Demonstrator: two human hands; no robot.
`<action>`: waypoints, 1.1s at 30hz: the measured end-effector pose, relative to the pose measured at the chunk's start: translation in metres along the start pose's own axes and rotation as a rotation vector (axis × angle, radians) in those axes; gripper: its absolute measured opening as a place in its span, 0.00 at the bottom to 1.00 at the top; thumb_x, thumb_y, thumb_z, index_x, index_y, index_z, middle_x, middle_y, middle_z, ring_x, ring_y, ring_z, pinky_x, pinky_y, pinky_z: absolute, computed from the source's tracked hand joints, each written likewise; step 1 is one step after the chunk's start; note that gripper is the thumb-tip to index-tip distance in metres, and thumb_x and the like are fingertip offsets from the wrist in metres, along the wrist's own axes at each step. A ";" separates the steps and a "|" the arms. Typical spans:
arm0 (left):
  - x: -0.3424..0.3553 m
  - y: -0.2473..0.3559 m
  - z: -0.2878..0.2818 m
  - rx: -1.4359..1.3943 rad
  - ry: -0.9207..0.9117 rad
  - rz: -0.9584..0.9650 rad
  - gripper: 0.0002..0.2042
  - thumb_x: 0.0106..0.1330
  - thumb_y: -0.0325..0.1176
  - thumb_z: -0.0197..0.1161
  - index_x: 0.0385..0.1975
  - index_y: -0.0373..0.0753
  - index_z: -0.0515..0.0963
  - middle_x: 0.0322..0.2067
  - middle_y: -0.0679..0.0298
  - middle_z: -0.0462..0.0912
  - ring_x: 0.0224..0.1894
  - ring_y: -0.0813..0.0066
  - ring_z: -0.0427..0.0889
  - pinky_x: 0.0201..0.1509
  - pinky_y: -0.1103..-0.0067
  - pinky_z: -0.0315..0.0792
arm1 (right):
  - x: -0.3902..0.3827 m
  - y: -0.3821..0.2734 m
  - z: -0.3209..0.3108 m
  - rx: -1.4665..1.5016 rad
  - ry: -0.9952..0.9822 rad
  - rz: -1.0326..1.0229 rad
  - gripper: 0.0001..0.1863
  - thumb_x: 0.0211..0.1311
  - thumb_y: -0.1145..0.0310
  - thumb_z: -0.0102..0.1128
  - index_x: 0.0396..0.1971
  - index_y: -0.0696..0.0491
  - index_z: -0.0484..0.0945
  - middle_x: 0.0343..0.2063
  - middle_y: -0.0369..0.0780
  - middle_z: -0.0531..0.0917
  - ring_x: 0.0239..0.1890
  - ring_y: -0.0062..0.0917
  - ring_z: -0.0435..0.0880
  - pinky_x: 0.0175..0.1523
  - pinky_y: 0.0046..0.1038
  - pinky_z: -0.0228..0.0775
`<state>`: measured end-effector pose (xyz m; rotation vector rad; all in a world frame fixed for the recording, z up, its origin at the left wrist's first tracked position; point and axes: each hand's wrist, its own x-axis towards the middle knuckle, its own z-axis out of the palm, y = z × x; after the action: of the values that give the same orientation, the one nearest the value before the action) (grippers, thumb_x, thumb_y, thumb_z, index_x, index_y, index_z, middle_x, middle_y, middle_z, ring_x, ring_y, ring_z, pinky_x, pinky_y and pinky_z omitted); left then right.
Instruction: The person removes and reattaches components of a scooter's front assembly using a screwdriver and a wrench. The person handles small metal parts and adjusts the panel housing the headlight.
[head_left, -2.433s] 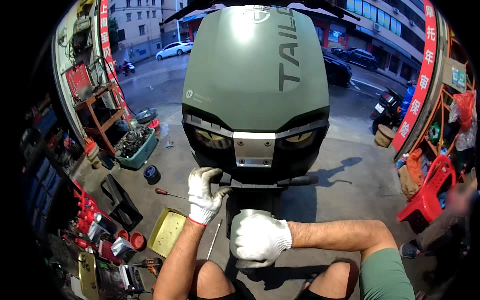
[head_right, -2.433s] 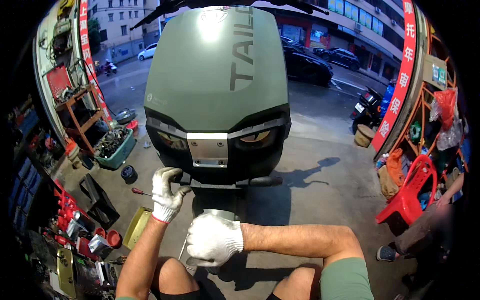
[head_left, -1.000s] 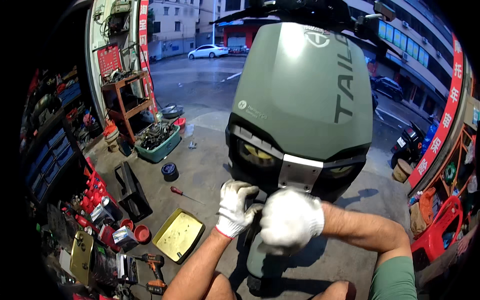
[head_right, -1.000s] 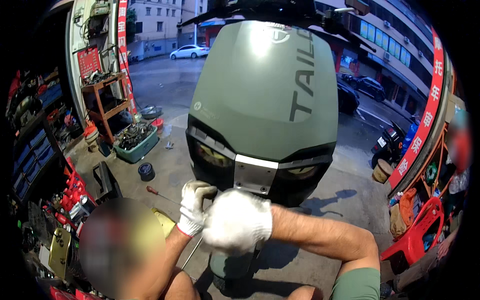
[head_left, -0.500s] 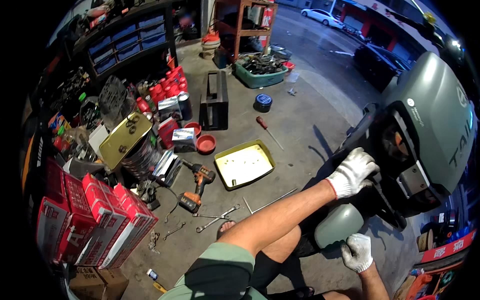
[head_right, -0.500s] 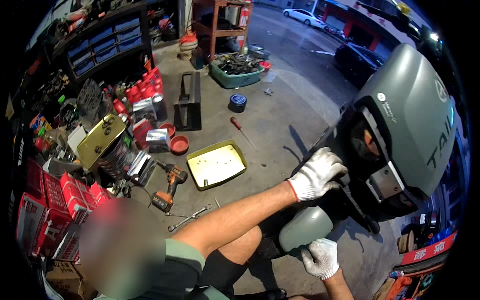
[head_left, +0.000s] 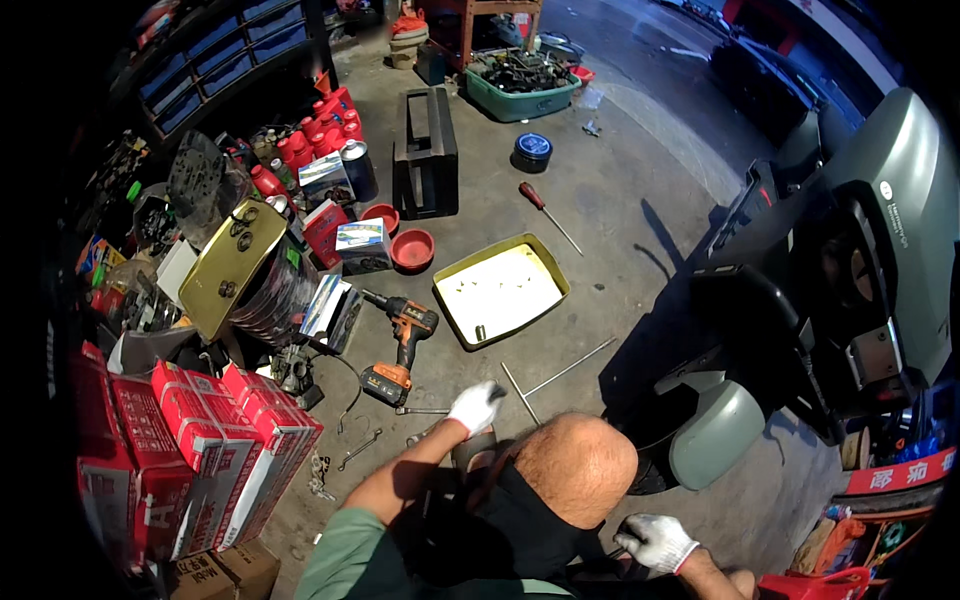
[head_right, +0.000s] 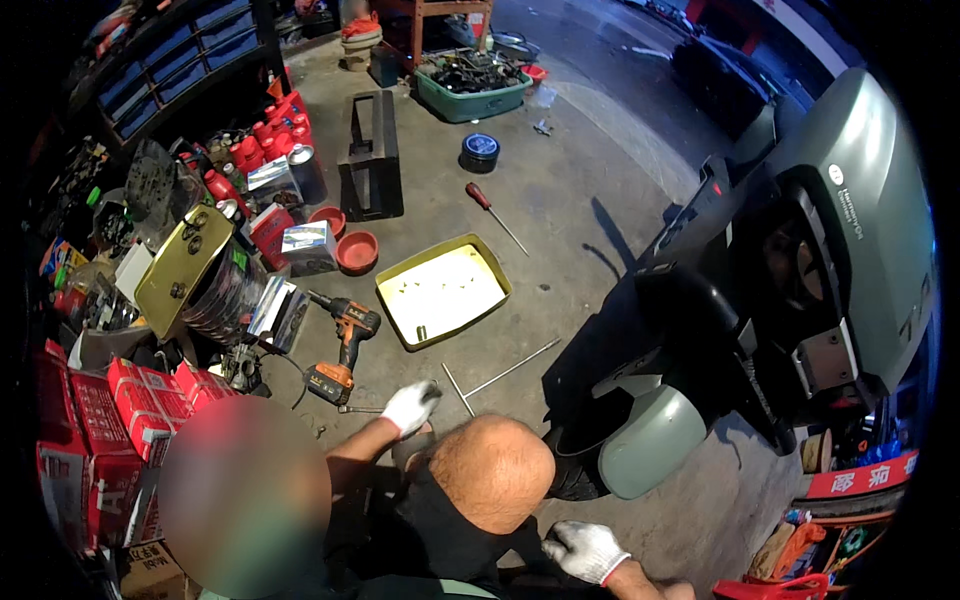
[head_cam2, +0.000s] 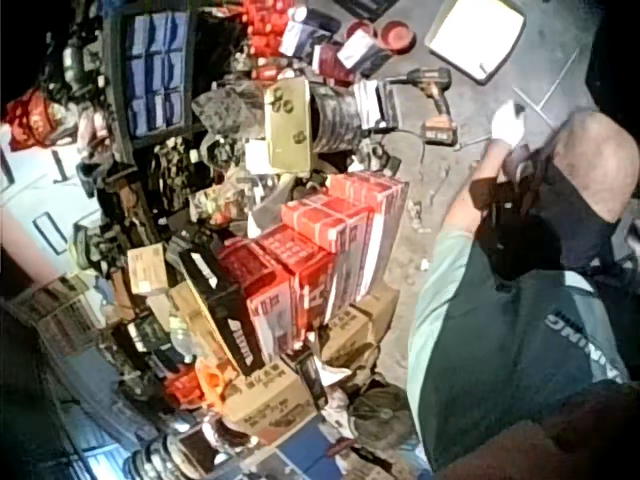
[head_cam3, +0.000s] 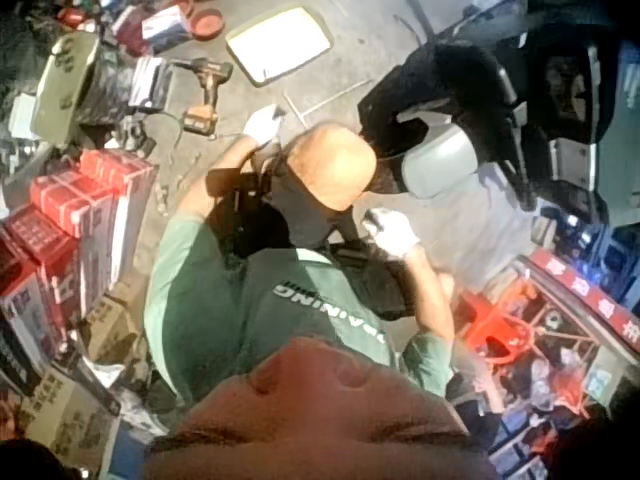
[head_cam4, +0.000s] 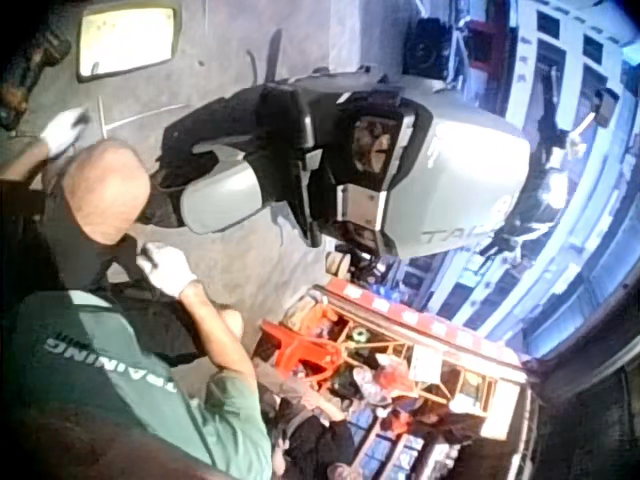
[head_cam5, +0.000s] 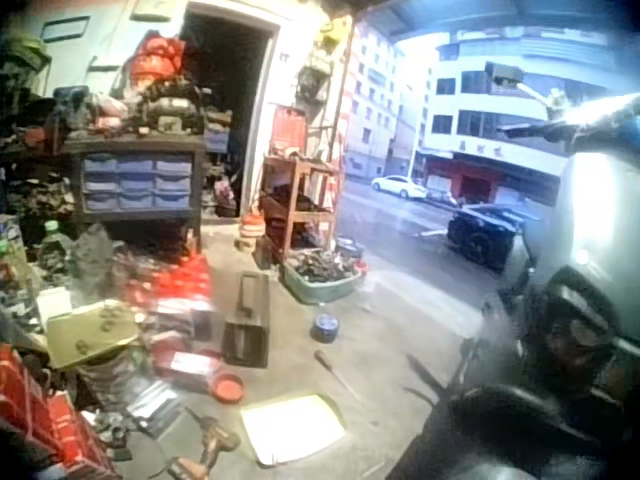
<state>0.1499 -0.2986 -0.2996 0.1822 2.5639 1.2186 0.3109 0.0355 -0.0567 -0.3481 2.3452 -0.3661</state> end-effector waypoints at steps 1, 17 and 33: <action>-0.022 -0.017 0.005 -0.051 0.011 -0.078 0.15 0.64 0.39 0.56 0.44 0.35 0.77 0.41 0.46 0.81 0.47 0.49 0.79 0.51 0.65 0.73 | 0.005 -0.001 0.006 0.026 -0.064 0.015 0.19 0.62 0.51 0.53 0.33 0.54 0.77 0.34 0.47 0.82 0.39 0.44 0.81 0.44 0.41 0.73; -0.016 -0.070 0.018 -0.379 0.177 -0.380 0.10 0.66 0.29 0.56 0.45 0.36 0.77 0.38 0.56 0.83 0.39 0.69 0.82 0.44 0.75 0.76 | 0.103 -0.002 0.064 0.092 -0.116 0.025 0.16 0.58 0.57 0.55 0.42 0.49 0.78 0.33 0.50 0.83 0.35 0.49 0.81 0.39 0.47 0.74; 0.129 -0.026 -0.046 0.592 0.328 0.017 0.11 0.59 0.36 0.60 0.39 0.40 0.77 0.35 0.57 0.78 0.41 0.59 0.78 0.46 0.65 0.70 | 0.145 0.015 0.134 0.398 0.115 0.036 0.17 0.60 0.54 0.52 0.38 0.53 0.76 0.36 0.53 0.81 0.42 0.51 0.79 0.44 0.50 0.70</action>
<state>0.0138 -0.3180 -0.3198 0.1342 3.1534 0.4865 0.3006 -0.0227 -0.2460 -0.0947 2.3156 -0.8369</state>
